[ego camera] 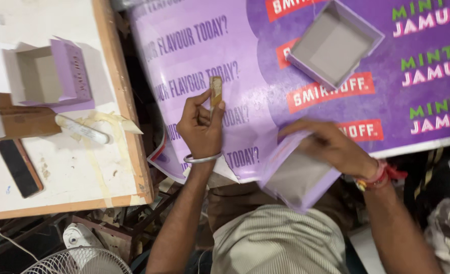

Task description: The person assembles small purple cardboard boxes by folding the flaps and pressing the edges to form the shape. They handle each box individually, folding and tucking the sides, then place the finished boxes on the table.

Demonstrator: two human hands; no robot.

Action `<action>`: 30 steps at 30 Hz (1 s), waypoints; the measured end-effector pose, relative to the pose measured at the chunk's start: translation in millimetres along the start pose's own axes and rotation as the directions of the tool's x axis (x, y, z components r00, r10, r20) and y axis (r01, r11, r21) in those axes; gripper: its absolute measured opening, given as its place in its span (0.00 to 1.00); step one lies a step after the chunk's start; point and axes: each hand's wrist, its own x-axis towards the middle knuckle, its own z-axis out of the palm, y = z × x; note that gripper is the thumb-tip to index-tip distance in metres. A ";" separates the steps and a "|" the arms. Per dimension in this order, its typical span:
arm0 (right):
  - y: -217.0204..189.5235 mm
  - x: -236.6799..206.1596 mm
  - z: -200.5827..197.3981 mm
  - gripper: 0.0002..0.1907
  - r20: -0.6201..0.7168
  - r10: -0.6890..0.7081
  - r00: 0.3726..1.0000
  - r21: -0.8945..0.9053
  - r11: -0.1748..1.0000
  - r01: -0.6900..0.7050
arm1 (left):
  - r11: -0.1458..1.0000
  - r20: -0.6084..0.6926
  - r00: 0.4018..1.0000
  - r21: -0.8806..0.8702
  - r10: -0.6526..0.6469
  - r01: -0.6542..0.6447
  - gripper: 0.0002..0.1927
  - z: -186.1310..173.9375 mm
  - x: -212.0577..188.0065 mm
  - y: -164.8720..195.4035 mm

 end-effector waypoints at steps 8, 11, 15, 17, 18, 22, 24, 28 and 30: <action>-38.8 66.6 -3.0 0.35 -0.235 0.031 0.971 0.217 0.976 0.022 | 0.993 -0.001 0.999 0.116 0.035 -0.034 0.13 12.4 -2.8 13.6; -41.9 73.6 -11.2 0.36 -0.480 -0.303 0.823 0.113 0.909 0.400 | 0.989 0.002 0.998 0.130 0.065 -0.064 0.13 10.7 -2.0 16.7; -24.6 62.6 -30.9 0.31 -0.513 -0.445 0.734 -0.487 0.855 0.178 | 0.987 -0.001 0.999 0.156 0.039 -0.038 0.12 12.0 -4.0 13.0; -11.9 52.2 -53.7 0.25 -0.597 -0.396 0.698 -0.605 0.793 -0.068 | 0.987 -0.002 0.999 0.159 0.037 -0.037 0.12 13.3 -5.2 11.8; -5.8 43.6 -62.1 0.23 -0.608 -0.359 0.708 -0.625 0.767 -0.147 | 0.985 0.000 0.999 0.167 0.052 -0.051 0.13 13.7 -5.2 12.0; 11.9 10.4 -83.3 0.19 -0.539 -0.201 0.818 -0.701 0.645 -0.303 | 0.981 0.031 0.999 0.187 0.042 -0.047 0.12 15.8 -2.3 20.5; 20.9 2.4 -72.5 0.19 -0.502 -0.074 0.862 -0.731 0.569 -0.377 | 0.914 0.061 0.969 0.321 0.240 -0.247 0.13 17.9 -0.9 28.0; 29.8 -10.4 -31.0 0.11 -0.448 -0.114 0.887 -0.691 0.673 -0.263 | 0.716 0.257 0.817 0.395 0.516 -0.576 0.23 18.5 -5.8 44.8; 31.5 -12.6 -15.3 0.10 -0.414 -0.160 0.896 -0.681 0.708 -0.188 | 0.814 0.353 0.844 0.282 0.404 -0.508 0.26 17.8 -8.4 51.2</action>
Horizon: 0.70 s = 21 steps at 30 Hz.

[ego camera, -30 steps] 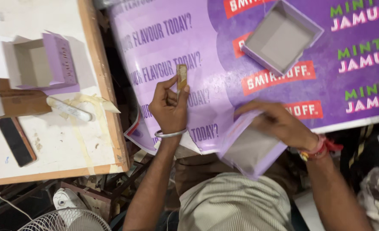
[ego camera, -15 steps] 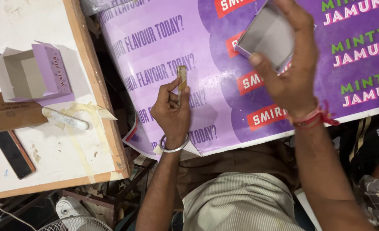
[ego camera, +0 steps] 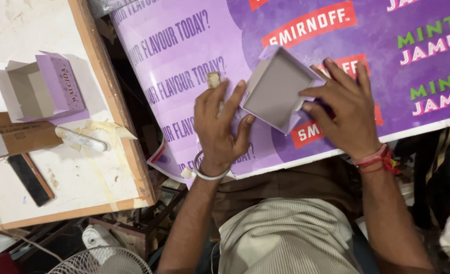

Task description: The person assembles small purple cardboard boxes by folding the flaps and pressing the edges to form the shape. They handle each box individually, folding and tucking the sides, then place the finished boxes on the table.

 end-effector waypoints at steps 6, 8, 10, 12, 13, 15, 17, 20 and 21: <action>-4.1 -7.4 -3.2 0.13 -0.014 0.014 1.000 0.049 0.999 -0.014 | 0.995 0.079 0.992 -0.026 0.094 -0.092 0.30 -0.8 -2.4 12.2; -3.8 -8.7 -6.3 0.12 -0.025 0.021 0.999 0.043 0.999 -0.020 | 0.995 0.114 0.990 -0.060 0.089 -0.082 0.31 2.0 -3.3 13.8; -4.1 -8.2 -6.1 0.10 -0.044 0.013 0.999 0.036 0.999 -0.012 | 0.997 0.120 0.991 -0.054 0.058 -0.052 0.31 3.0 -3.6 12.9; -4.6 -5.7 -3.9 0.08 -0.073 0.004 0.997 0.025 1.000 -0.002 | 0.997 0.127 0.990 -0.052 0.063 -0.057 0.31 3.6 -3.9 11.8; -4.5 -3.6 -2.7 0.08 -0.074 0.002 0.997 0.022 1.000 0.000 | 0.997 0.129 0.989 -0.050 0.066 -0.060 0.30 3.9 -3.8 11.1; -3.7 1.8 -0.1 0.08 -0.083 -0.002 0.997 0.017 1.000 0.003 | 0.998 0.133 0.990 -0.036 0.047 -0.042 0.30 4.8 -3.4 10.4; -2.6 5.5 0.9 0.08 -0.067 -0.036 0.997 0.009 0.999 0.036 | 1.000 0.140 0.990 -0.022 0.024 -0.022 0.30 7.1 -3.1 11.2; -1.2 4.4 -1.4 0.08 -0.095 -0.137 0.986 0.014 0.990 0.139 | 1.000 0.125 0.992 0.005 0.004 -0.005 0.28 12.4 -1.9 13.3; -1.2 2.0 -2.9 0.09 -0.110 -0.177 0.978 0.017 0.984 0.180 | 1.000 0.116 0.993 0.009 0.009 -0.010 0.26 14.4 -1.5 14.1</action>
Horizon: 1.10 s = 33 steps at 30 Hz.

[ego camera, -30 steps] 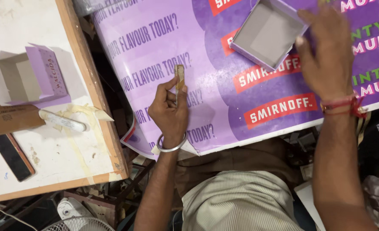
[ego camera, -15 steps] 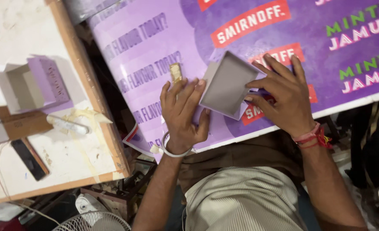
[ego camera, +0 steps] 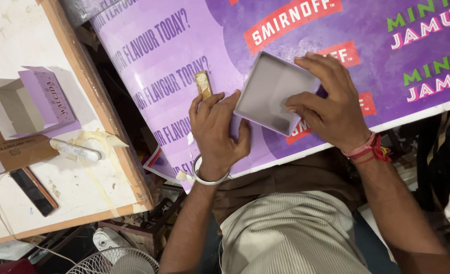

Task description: The person assembles small purple cardboard boxes by folding the flaps and pressing the edges to form the shape. They handle each box individually, folding and tucking the sides, then place the finished boxes on the table.

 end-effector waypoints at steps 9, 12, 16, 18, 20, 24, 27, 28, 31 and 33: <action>-9.5 -24.2 -27.0 0.14 0.155 0.145 0.977 0.046 0.987 -0.153 | 1.000 -0.056 0.998 -0.009 0.015 -0.016 0.24 4.8 -2.5 4.2; -14.6 -21.8 -28.2 0.14 0.184 0.145 0.972 -0.052 0.989 -0.137 | 0.997 -0.038 0.997 -0.016 0.073 -0.074 0.26 3.7 -2.1 3.4; -20.8 -14.1 -28.7 0.13 0.228 0.066 0.971 -0.208 0.978 -0.018 | 0.996 -0.044 0.997 -0.054 0.069 -0.072 0.26 2.7 -0.3 3.1; -21.8 -10.7 -29.4 0.12 0.265 0.081 0.961 -0.251 0.968 -0.012 | 0.996 -0.047 0.997 -0.066 0.058 -0.061 0.26 2.4 -0.1 3.7; -21.6 -9.0 -29.1 0.12 0.274 0.083 0.958 -0.223 0.975 -0.021 | 0.995 -0.053 0.997 -0.076 0.055 -0.059 0.25 2.5 -0.3 4.0; -20.9 -13.1 -23.2 0.15 0.267 0.107 0.958 -0.134 0.988 -0.073 | 0.995 -0.066 0.997 -0.082 0.047 -0.052 0.24 2.9 -1.7 2.4; -22.0 -20.6 -16.6 0.14 0.244 0.112 0.963 -0.113 0.990 -0.087 | 0.994 -0.074 0.995 -0.086 0.064 -0.071 0.24 3.3 -2.0 1.1; -22.2 -23.1 -14.9 0.13 0.248 0.115 0.962 -0.116 0.989 -0.089 | 0.994 -0.072 0.995 -0.088 0.065 -0.072 0.25 2.9 -2.7 1.9; -19.9 -27.2 -11.7 0.12 0.211 0.117 0.970 -0.125 0.988 -0.092 | 0.997 -0.063 0.996 -0.052 0.060 -0.063 0.27 2.7 -1.0 5.9; -18.4 -28.5 -9.7 0.12 0.170 0.099 0.981 -0.093 0.992 -0.084 | 0.996 -0.199 0.979 0.090 0.042 -0.024 0.23 4.1 2.4 8.9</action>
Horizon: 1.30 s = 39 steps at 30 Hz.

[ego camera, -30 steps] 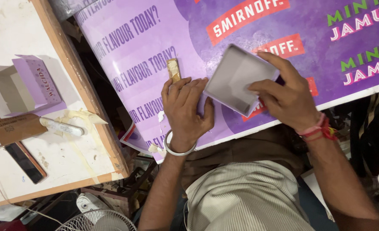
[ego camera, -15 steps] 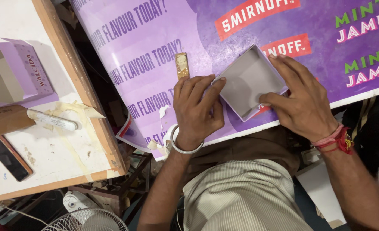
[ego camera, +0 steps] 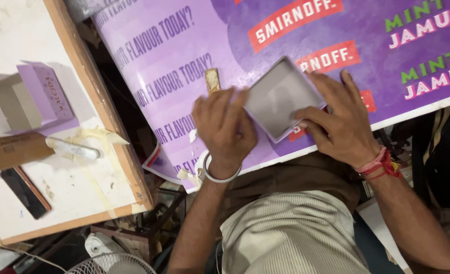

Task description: The person assembles small purple cardboard boxes by folding the flaps and pressing the edges to form the shape. They handle each box individually, folding and tucking the sides, then place the finished boxes on the table.

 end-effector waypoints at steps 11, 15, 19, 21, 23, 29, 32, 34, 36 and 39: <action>-10.2 -6.1 -14.8 0.13 -0.313 -0.017 0.950 -0.066 0.998 -0.004 | 0.974 -0.062 0.979 0.112 -0.192 0.198 0.16 6.9 -6.4 -0.4; -8.6 -11.5 -22.8 0.14 -0.432 -0.140 0.891 -0.212 0.976 0.050 | 0.991 -0.128 0.985 -0.077 -0.118 0.109 0.15 2.0 -15.3 8.4; -10.4 -14.1 -19.1 0.15 -0.379 -0.164 0.911 -0.095 0.986 0.138 | 0.979 -0.059 0.998 -0.205 -0.001 -0.011 0.12 5.7 -13.4 13.9; -13.2 -10.4 -18.0 0.15 -0.362 -0.194 0.912 -0.007 0.979 0.206 | 0.985 0.024 1.000 -0.171 -0.003 0.007 0.13 9.5 -10.1 14.7; -15.8 -1.1 -21.2 0.15 -0.351 -0.190 0.917 0.044 0.975 0.219 | 0.992 0.068 0.997 -0.119 -0.022 0.030 0.14 12.2 -6.8 14.9; -37.8 41.3 -39.8 0.27 -0.243 -0.204 0.948 0.077 0.971 0.228 | 0.988 0.120 0.992 -0.140 -0.048 0.065 0.14 6.6 -8.9 24.1; -48.0 63.9 -40.3 0.27 -0.142 -0.168 0.975 0.147 0.971 0.189 | 0.983 0.175 0.984 -0.168 -0.043 0.073 0.11 1.3 -14.5 31.2; -53.9 71.8 -39.3 0.26 -0.031 -0.096 0.995 0.197 0.975 0.101 | 0.987 0.190 0.981 -0.147 -0.038 0.066 0.07 -0.4 -18.5 33.9; -58.2 73.9 -40.0 0.26 0.118 0.028 0.993 0.212 0.976 -0.052 | 0.992 0.168 0.986 -0.118 -0.021 0.042 0.08 -0.8 -20.2 31.4; -58.7 75.8 -43.3 0.26 0.084 -0.065 0.994 0.229 0.972 0.044 | 0.994 0.125 0.992 -0.097 -0.028 0.040 0.12 4.2 -13.0 16.1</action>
